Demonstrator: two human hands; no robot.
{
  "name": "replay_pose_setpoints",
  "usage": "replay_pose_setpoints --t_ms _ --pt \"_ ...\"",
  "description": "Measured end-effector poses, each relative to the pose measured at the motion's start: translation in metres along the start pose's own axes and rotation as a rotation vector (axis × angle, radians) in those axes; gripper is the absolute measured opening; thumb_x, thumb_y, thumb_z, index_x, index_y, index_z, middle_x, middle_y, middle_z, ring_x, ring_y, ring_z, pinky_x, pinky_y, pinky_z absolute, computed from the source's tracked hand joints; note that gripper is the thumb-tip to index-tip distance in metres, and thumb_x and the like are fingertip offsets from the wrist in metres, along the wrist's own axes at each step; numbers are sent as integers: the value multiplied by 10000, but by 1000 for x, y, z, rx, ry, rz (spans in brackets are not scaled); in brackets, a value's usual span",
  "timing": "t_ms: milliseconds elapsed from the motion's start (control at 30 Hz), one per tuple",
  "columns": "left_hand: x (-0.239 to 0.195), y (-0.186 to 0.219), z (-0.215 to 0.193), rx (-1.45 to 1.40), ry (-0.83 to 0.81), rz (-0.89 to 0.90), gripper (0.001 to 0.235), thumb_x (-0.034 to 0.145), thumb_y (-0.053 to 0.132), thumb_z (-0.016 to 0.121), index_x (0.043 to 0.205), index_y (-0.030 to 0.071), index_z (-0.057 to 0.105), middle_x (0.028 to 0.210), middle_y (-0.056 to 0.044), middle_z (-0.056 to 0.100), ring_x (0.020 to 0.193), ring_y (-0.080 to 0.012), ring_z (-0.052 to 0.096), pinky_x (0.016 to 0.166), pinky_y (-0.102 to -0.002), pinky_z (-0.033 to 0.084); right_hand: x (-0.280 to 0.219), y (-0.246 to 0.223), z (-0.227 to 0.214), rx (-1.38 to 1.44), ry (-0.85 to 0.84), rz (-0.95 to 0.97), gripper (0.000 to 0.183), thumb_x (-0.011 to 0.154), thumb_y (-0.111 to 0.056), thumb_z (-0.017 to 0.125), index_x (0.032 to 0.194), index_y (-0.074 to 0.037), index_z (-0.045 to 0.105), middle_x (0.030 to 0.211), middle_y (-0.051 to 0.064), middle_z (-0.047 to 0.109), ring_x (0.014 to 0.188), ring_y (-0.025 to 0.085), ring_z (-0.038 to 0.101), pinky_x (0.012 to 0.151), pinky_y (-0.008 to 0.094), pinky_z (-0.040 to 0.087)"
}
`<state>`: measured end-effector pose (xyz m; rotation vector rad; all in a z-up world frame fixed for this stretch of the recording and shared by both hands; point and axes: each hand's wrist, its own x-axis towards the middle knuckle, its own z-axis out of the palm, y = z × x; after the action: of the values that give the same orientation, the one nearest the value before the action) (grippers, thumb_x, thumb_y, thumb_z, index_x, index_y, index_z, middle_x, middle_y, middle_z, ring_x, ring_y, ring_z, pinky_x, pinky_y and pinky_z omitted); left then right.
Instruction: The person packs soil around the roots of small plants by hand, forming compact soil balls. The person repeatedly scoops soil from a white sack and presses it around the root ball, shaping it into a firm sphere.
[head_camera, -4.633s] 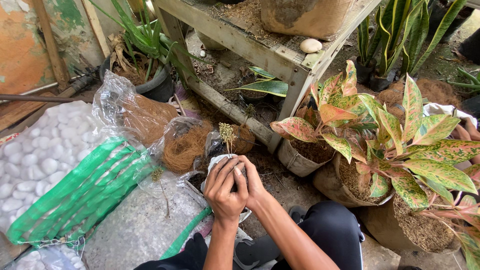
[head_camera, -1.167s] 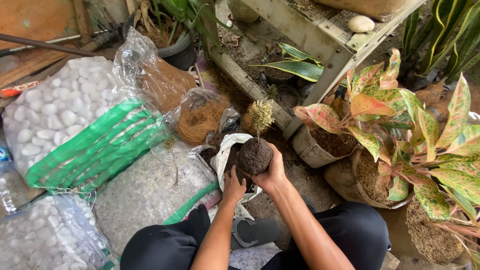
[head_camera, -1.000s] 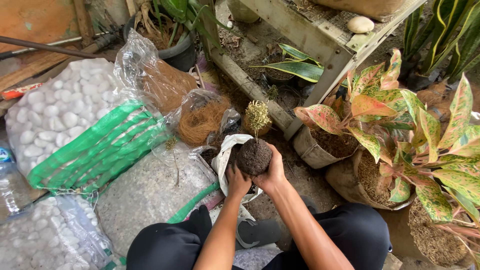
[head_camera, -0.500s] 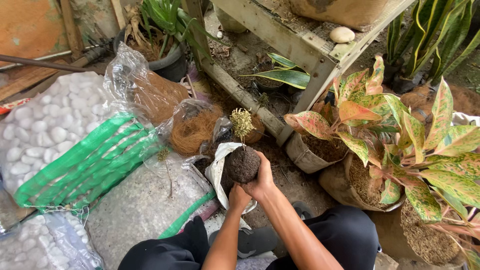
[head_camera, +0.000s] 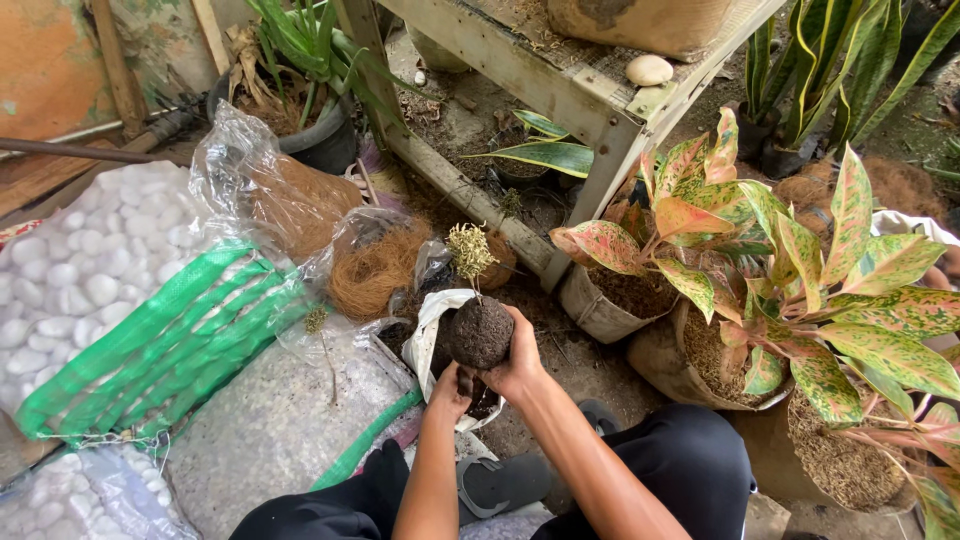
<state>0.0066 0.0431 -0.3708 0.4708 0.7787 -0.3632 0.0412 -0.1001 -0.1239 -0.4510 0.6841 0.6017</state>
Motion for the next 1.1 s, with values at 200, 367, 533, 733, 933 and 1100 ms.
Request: replay_pose_setpoints --t_ms 200,367,533,733,933,1100 --pt "-5 10 1 -45 63 -52 345 965 490 703 880 174 594 648 67 497 424 -71 347 337 -243 270 -7 -5 0 -22 50 3 429 948 -460 492 1147 -145 706 1174 105 725 1107 294 669 1008 549 509" --pt "-4 12 2 -65 128 78 174 1011 212 667 1138 100 709 977 21 732 682 -70 681 554 -182 528 -11 -7 0 -57 67 -21 439 947 -468 475 1165 -144 678 1185 127 704 1116 307 657 1019 584 486" --pt "-8 9 4 -256 113 100 180 1014 213 723 1086 47 723 891 -10 713 626 -54 627 570 -172 539 -14 -7 -1 -43 64 -2 427 955 -444 480 1181 -140 678 1192 128 707 1121 310 658 1039 565 492" --pt "-10 10 7 16 78 89 293 956 392 703 830 137 632 621 57 546 419 -55 443 341 -223 346 -13 0 -11 -85 73 -1 431 959 -437 466 1191 -146 682 1193 121 711 1118 296 664 1033 556 500" --pt "-8 10 10 -66 142 44 218 1091 228 589 1032 29 657 909 -47 703 712 -116 676 672 -216 601 -13 0 -15 -82 53 14 433 964 -450 438 1174 -151 671 1176 123 706 1105 314 670 1016 589 500" --pt "-15 10 11 -63 -36 13 273 986 381 741 972 113 688 828 -2 645 594 -92 528 516 -255 492 -14 -2 -16 -60 10 14 448 976 -439 427 1185 -127 671 1179 144 707 1110 326 668 1016 587 515"
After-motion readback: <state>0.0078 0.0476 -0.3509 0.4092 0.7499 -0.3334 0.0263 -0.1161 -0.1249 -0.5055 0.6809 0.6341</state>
